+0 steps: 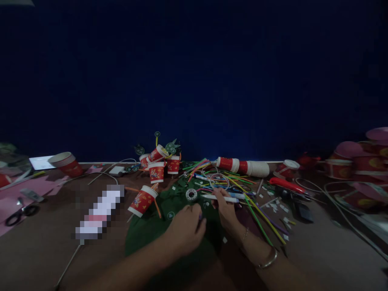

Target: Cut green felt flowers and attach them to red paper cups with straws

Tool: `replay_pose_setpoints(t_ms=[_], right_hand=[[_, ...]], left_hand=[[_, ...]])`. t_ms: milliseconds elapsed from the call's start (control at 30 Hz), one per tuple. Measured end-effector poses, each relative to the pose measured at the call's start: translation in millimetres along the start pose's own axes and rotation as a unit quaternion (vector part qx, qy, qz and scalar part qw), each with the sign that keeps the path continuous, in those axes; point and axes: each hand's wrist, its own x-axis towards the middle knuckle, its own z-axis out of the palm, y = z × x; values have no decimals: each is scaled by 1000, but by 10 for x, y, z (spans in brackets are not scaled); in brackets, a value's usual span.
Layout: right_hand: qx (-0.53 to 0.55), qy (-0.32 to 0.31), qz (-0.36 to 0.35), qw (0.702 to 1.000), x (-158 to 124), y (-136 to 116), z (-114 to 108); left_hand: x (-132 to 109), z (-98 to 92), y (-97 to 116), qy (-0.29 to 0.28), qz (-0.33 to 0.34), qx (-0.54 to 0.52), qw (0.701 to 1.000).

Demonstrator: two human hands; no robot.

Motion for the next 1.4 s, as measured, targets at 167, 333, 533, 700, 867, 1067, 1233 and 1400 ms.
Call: replay_pose_setpoints(t_ms=[167,333,533,700,867,1067,1233,1400], right_hand=[[-48,-17,-57,997,-116,-38,2],[-148,-103,-122,976,-227,-104,11],[-201,-140,-150,958,-283,-130,18],[-249,-172,-178,937,-318,-155,41],[-360,-237,-249,868,-344,-168,62],[-391,-299,-258,831,-354,-115,57],[-389,-274,-232,848,-394,-48,77],[-290,-166,-162,928,-349,-169,77]], left_hand=[[140,133,-350,99,-73,-67,990],[119,266,-323,130,-26,-60,989],[102,214,-311,95,-24,-13,995],[85,170,-323,48,-23,-2,999],[67,157,-269,-21,-48,-32,998],[51,268,-200,-24,-77,-72,994],[34,345,-229,-11,-56,-73,996],[48,347,-332,143,-24,-145,979]])
